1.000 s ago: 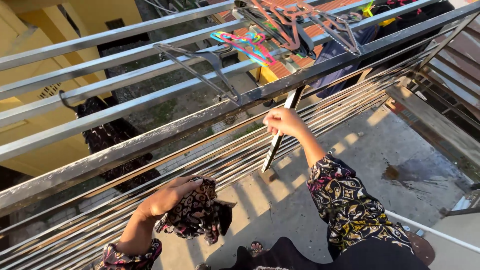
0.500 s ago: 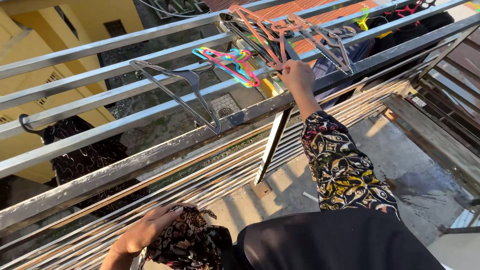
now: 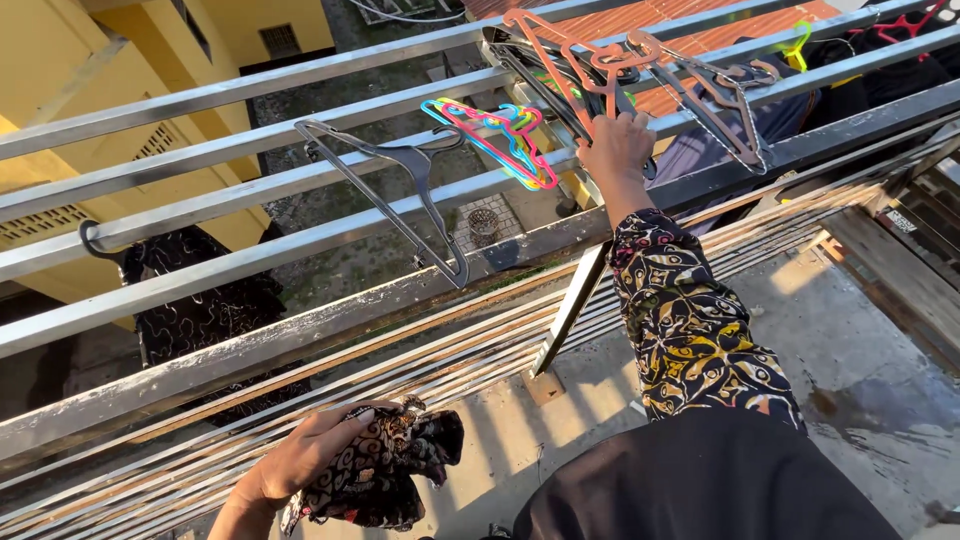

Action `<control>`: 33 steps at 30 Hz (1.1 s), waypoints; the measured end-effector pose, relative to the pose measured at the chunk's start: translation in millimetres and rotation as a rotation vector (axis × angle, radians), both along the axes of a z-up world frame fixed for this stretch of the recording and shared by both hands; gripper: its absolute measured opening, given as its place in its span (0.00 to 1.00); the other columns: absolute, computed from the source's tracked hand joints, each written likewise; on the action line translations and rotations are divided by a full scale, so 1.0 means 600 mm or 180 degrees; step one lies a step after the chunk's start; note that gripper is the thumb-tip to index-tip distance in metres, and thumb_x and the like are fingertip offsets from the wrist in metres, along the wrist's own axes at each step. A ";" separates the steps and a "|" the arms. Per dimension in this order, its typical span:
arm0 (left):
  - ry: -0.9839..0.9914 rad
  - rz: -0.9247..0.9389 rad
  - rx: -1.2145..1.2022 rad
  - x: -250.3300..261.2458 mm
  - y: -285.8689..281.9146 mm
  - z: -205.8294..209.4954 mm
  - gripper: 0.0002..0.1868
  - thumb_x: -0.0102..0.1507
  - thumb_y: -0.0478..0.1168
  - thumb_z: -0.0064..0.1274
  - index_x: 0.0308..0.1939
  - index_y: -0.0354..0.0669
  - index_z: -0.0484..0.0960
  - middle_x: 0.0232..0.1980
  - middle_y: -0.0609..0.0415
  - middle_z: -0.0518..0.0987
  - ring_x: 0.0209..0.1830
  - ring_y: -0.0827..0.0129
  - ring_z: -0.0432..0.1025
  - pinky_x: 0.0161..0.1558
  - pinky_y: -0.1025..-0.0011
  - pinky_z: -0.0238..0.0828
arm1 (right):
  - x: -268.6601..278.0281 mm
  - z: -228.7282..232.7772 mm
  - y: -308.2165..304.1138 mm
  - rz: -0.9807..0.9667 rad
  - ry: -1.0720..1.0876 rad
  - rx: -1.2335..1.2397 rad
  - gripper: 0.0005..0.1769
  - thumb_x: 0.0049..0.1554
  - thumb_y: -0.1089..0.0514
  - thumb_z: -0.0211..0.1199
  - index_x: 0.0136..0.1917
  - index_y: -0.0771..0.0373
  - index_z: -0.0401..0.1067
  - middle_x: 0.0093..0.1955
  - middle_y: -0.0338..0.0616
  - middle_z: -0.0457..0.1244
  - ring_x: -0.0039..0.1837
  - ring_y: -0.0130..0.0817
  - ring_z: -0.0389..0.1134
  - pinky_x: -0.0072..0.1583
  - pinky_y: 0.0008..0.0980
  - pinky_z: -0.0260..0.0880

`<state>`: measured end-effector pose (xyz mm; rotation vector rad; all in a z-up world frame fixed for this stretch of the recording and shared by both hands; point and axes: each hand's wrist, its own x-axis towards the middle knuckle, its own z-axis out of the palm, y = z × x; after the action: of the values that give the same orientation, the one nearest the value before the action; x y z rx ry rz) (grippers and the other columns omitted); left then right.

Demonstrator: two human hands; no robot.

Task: Taking a piece of laundry from a bucket, placing it on a hanger, and hanging it on a drying rack.

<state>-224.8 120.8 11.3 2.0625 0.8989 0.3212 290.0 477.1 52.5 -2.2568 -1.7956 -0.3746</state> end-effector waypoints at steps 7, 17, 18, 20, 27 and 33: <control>-0.0236 0.1057 -0.1147 0.034 0.018 0.042 0.26 0.66 0.49 0.42 0.65 0.51 0.81 0.72 0.56 0.79 0.73 0.71 0.71 0.74 0.71 0.59 | 0.007 0.006 -0.001 0.0090 0.0222 0.0283 0.15 0.52 0.45 0.76 0.42 0.55 0.77 0.63 0.53 0.61 0.66 0.61 0.58 0.58 0.62 0.67; -0.0395 0.1905 -0.2017 0.093 0.001 0.153 0.28 0.64 0.50 0.44 0.64 0.47 0.85 0.62 0.51 0.90 0.63 0.65 0.83 0.67 0.69 0.75 | 0.010 0.015 0.000 0.0145 0.0511 0.0184 0.21 0.56 0.39 0.73 0.41 0.57 0.74 0.65 0.57 0.61 0.64 0.66 0.61 0.58 0.59 0.68; -0.0290 0.1944 -0.2013 0.092 0.001 0.153 0.27 0.64 0.50 0.44 0.63 0.48 0.86 0.60 0.52 0.90 0.62 0.66 0.83 0.67 0.70 0.74 | 0.010 0.019 0.001 0.0105 0.0522 0.0174 0.20 0.55 0.41 0.73 0.45 0.58 0.75 0.66 0.56 0.59 0.62 0.62 0.62 0.57 0.56 0.69; -0.0187 0.1998 -0.2024 0.085 -0.003 0.143 0.27 0.64 0.51 0.44 0.62 0.49 0.87 0.59 0.53 0.91 0.60 0.68 0.83 0.66 0.71 0.73 | 0.010 0.025 0.003 0.0079 0.0532 0.0149 0.20 0.54 0.43 0.73 0.49 0.59 0.76 0.66 0.55 0.57 0.59 0.58 0.64 0.55 0.53 0.71; -0.0790 -0.0364 0.1422 -0.026 0.004 -0.048 0.31 0.72 0.52 0.36 0.75 0.38 0.59 0.66 0.31 0.73 0.62 0.41 0.74 0.60 0.55 0.71 | 0.038 0.060 0.004 0.0151 0.1434 0.0283 0.11 0.47 0.53 0.67 0.40 0.54 0.66 0.54 0.48 0.58 0.61 0.46 0.61 0.56 0.48 0.68; 0.0032 0.1945 -0.1704 0.083 -0.016 0.133 0.28 0.64 0.55 0.43 0.62 0.51 0.86 0.63 0.57 0.87 0.65 0.71 0.77 0.68 0.73 0.67 | 0.018 0.140 -0.055 -0.0235 0.3135 0.0024 0.15 0.50 0.54 0.75 0.48 0.52 0.72 0.51 0.39 0.67 0.51 0.26 0.63 0.43 0.28 0.69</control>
<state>-174.8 111.1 90.9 1.2738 1.4362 0.3425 301.0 444.1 136.7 -1.9322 -1.1615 0.6233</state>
